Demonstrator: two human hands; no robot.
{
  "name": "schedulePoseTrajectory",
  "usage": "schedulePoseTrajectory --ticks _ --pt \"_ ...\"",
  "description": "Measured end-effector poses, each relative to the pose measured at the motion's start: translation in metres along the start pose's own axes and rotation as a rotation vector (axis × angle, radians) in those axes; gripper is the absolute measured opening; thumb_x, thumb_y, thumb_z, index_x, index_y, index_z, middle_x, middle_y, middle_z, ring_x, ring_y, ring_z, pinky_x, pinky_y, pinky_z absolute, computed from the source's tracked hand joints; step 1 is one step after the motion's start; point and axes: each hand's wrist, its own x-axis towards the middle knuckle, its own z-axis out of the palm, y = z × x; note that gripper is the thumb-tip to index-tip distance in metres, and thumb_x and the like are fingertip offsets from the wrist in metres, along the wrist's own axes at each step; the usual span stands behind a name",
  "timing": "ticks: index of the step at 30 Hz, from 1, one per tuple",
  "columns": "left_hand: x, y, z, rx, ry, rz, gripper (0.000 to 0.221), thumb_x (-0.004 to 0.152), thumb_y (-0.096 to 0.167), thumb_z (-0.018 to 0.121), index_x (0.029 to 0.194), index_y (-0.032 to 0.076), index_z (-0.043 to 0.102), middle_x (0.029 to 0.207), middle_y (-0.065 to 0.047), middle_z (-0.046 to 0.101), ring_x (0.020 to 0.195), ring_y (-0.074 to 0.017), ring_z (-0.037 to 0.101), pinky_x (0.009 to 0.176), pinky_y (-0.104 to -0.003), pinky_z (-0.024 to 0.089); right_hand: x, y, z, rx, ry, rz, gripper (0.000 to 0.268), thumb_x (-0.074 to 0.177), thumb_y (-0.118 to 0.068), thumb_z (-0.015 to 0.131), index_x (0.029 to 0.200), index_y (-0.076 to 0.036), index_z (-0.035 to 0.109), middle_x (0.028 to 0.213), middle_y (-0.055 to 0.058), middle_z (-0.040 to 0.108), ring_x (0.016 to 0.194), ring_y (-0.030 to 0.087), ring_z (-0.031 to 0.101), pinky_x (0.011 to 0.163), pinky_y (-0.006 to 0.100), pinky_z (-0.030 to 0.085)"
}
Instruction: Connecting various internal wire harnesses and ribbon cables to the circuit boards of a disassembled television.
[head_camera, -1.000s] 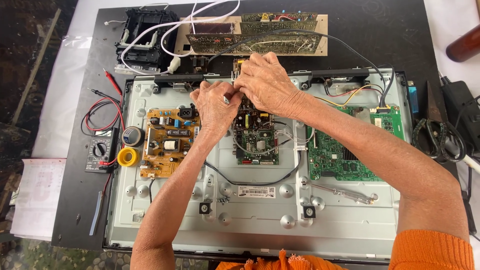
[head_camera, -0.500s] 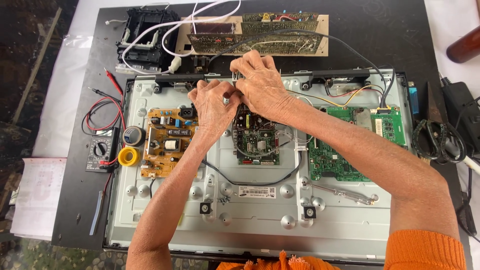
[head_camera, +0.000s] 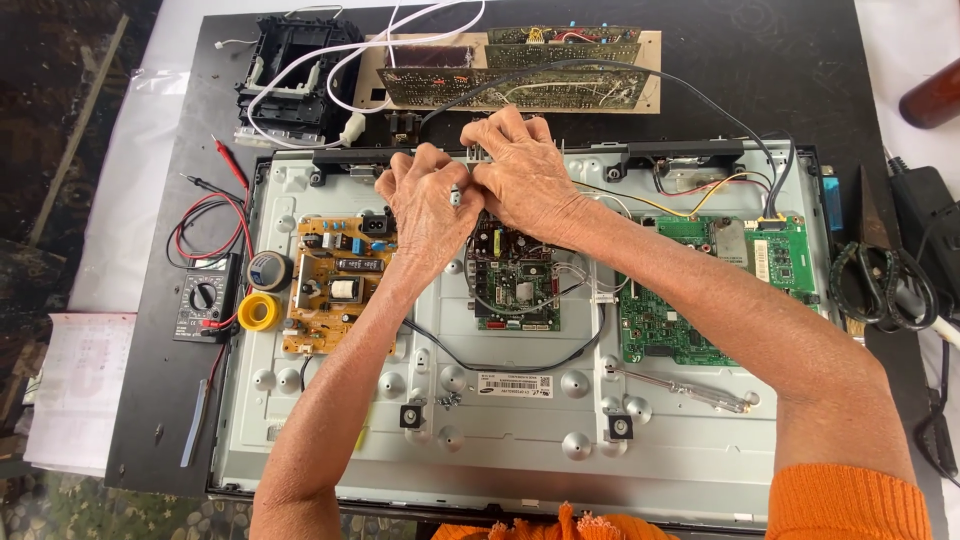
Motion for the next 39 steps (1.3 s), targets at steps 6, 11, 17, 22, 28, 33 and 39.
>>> schedulePoseTrajectory --ticks 6,11,17,22,28,33,39 --pt "0.005 -0.005 -0.002 0.065 -0.145 0.012 0.011 0.074 0.013 0.073 0.075 0.011 0.062 0.104 -0.001 0.045 0.102 -0.0296 0.042 0.097 -0.051 0.028 -0.003 -0.001 -0.001 -0.006 -0.009 0.005 0.022 0.071 -0.012 0.080 0.067 -0.009 0.059 0.127 -0.002 0.052 0.109 0.024 0.040 0.084 0.038 0.036" --pt "0.011 -0.006 -0.009 0.074 -0.214 0.019 0.010 0.076 0.012 0.075 0.076 0.012 0.065 0.108 -0.002 0.043 0.105 -0.0320 0.042 0.100 -0.055 0.027 -0.003 -0.001 -0.003 -0.010 -0.016 0.018 0.021 0.074 -0.016 0.081 0.067 -0.012 0.061 0.129 -0.005 0.052 0.106 0.023 0.041 0.083 0.039 0.036" --pt "0.015 0.002 -0.018 0.276 -0.106 0.294 0.015 0.071 0.012 0.083 0.074 0.012 0.069 0.110 -0.003 0.047 0.111 -0.0291 0.040 0.109 -0.060 0.021 -0.002 0.001 -0.003 -0.029 0.004 0.016 0.021 0.075 -0.016 0.080 0.068 -0.014 0.060 0.126 -0.007 0.055 0.105 0.021 0.044 0.085 0.039 0.036" --pt "0.015 -0.001 -0.020 0.561 0.093 0.648 0.016 0.070 0.008 0.085 0.073 0.014 0.070 0.120 0.001 0.062 0.113 -0.0284 0.047 0.119 -0.055 0.022 -0.004 0.008 0.007 -0.144 0.053 -0.113 0.012 0.083 -0.015 0.084 0.076 -0.014 0.074 0.130 0.003 0.052 0.108 0.031 0.048 0.077 0.047 0.038" --pt "0.019 -0.008 -0.017 0.638 0.135 0.793 0.012 0.086 0.011 0.077 0.078 0.017 0.070 0.116 0.003 0.057 0.109 -0.0258 0.050 0.126 -0.056 0.022 -0.004 0.006 0.007 -0.170 0.096 -0.112 0.016 0.091 -0.018 0.083 0.103 -0.012 0.072 0.129 0.001 0.051 0.105 0.030 0.046 0.077 0.045 0.038" --pt "0.020 0.006 -0.023 0.288 0.019 0.403 0.021 0.069 0.002 0.078 0.061 0.010 0.061 0.119 0.006 0.051 0.111 -0.0259 0.040 0.111 -0.050 0.024 -0.003 0.002 -0.005 -0.041 0.062 -0.104 0.009 0.083 -0.009 0.077 0.076 -0.013 0.073 0.131 0.001 0.057 0.105 0.030 0.048 0.075 0.046 0.034" --pt "0.020 -0.006 -0.021 0.055 -0.019 0.227 0.021 0.074 0.005 0.070 0.059 0.020 0.067 0.109 0.007 0.047 0.097 -0.0285 0.036 0.079 -0.047 0.025 -0.006 0.008 0.003 -0.004 0.090 -0.086 0.018 0.083 -0.012 0.083 0.072 -0.016 0.070 0.131 0.003 0.062 0.106 0.030 0.051 0.075 0.047 0.033"
